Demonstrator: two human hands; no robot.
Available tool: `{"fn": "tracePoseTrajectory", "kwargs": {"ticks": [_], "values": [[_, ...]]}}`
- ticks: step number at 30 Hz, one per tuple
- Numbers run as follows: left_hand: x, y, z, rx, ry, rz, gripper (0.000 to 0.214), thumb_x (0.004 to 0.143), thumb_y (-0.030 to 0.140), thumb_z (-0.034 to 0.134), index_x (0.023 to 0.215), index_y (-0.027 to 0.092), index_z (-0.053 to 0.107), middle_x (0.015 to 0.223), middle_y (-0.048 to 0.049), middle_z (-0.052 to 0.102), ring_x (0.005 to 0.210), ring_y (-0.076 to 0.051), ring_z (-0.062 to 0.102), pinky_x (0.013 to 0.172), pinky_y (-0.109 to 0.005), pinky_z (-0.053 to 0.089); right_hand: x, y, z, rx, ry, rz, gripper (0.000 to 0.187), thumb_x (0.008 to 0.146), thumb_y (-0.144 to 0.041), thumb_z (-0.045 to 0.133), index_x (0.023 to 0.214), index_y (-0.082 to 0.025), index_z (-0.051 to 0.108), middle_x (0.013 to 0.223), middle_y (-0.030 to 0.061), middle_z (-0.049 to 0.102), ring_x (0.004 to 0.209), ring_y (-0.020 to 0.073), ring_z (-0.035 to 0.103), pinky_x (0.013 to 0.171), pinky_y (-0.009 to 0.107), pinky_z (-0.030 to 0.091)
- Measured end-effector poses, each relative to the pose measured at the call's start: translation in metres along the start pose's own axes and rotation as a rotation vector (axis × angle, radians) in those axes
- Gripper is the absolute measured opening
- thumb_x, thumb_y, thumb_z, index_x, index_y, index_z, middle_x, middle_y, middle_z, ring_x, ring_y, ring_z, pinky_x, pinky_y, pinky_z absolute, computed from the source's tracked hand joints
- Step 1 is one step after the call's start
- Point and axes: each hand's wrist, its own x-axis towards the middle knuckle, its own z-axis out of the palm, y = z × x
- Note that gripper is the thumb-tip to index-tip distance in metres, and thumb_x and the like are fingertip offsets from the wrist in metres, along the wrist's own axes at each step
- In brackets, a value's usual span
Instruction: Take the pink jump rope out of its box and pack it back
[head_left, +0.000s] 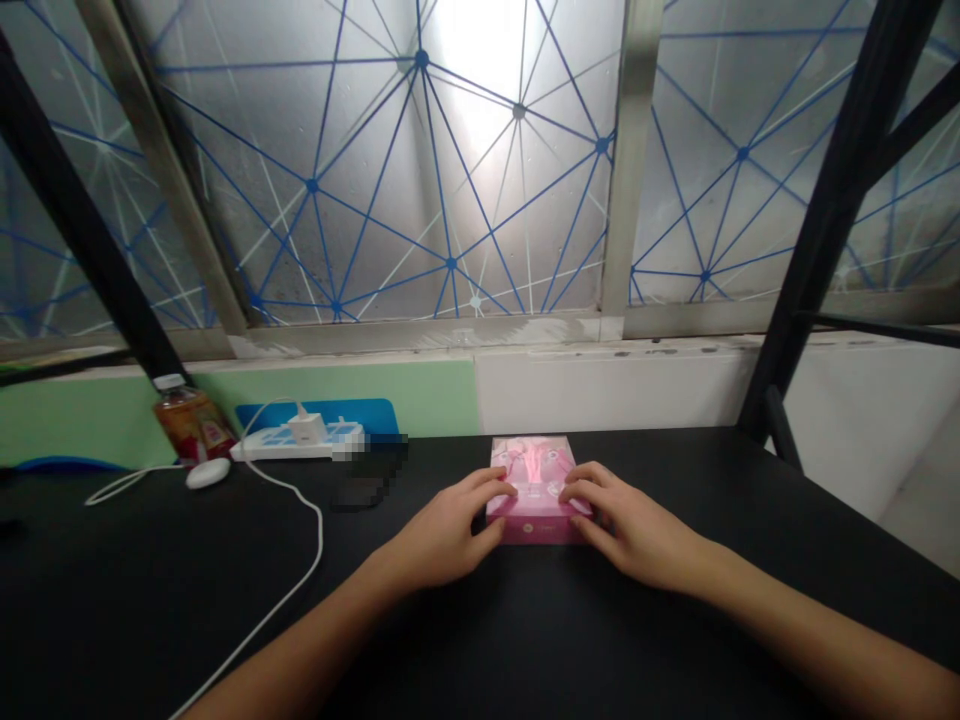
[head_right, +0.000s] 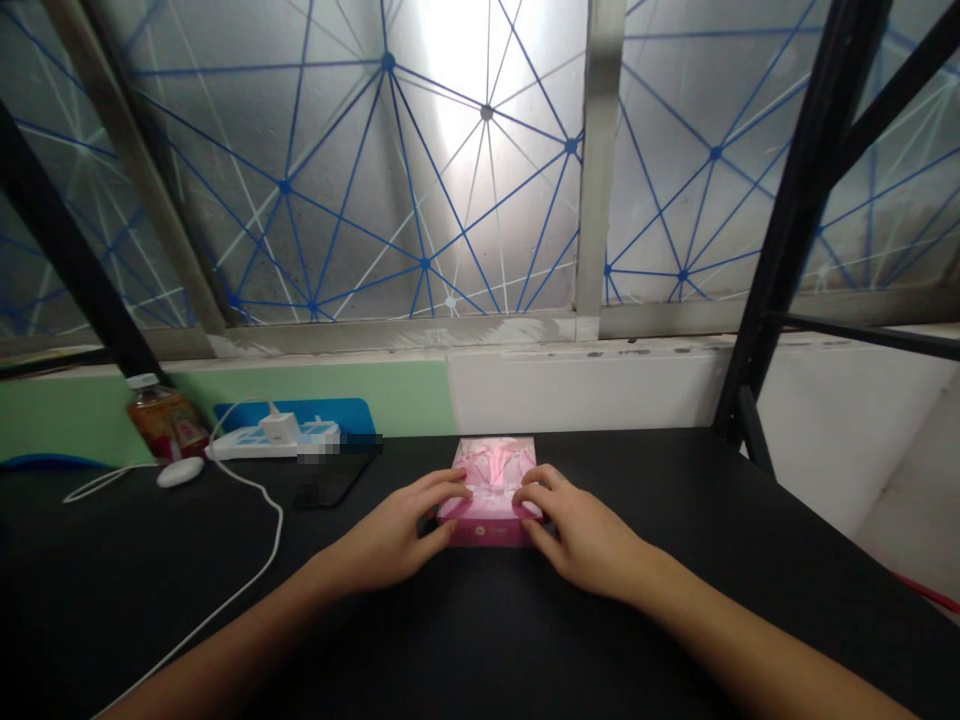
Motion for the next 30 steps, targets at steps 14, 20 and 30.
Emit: {"fn": "tracePoseTrajectory", "kwargs": {"ticks": [14, 20, 30], "values": [[-0.004, 0.0, 0.006, -0.043, -0.031, -0.002, 0.039, 0.087, 0.018, 0.054, 0.126, 0.024, 0.06, 0.144, -0.0074, 0.049, 0.133, -0.023, 0.045, 0.108, -0.038, 0.041, -0.011, 0.0, -0.003, -0.053, -0.024, 0.033, 0.026, 0.088, -0.017, 0.057, 0.113, -0.022, 0.06, 0.121, 0.0079, 0.057, 0.097, 0.0192, 0.061, 0.085, 0.032, 0.05], [-0.001, -0.001, -0.001, -0.022, -0.04, -0.022, 0.036, 0.096, 0.032, 0.05, 0.13, 0.022, 0.056, 0.14, -0.0084, 0.053, 0.133, -0.023, 0.046, 0.111, -0.039, 0.037, -0.001, -0.002, 0.0, -0.323, -0.01, 0.015, 0.021, 0.099, -0.025, 0.045, 0.107, -0.02, 0.064, 0.101, 0.0069, 0.067, 0.09, 0.0213, 0.064, 0.08, 0.034, 0.049], [-0.006, 0.005, -0.003, -0.052, -0.04, -0.059, 0.033, 0.099, 0.036, 0.046, 0.125, 0.022, 0.06, 0.138, -0.0078, 0.056, 0.13, -0.023, 0.048, 0.11, -0.039, 0.037, -0.013, -0.018, -0.009, -0.363, -0.074, -0.041, 0.062, 0.076, -0.048, 0.075, 0.127, -0.019, 0.055, 0.131, 0.0153, 0.055, 0.114, 0.0323, 0.055, 0.093, 0.046, 0.047]]}}
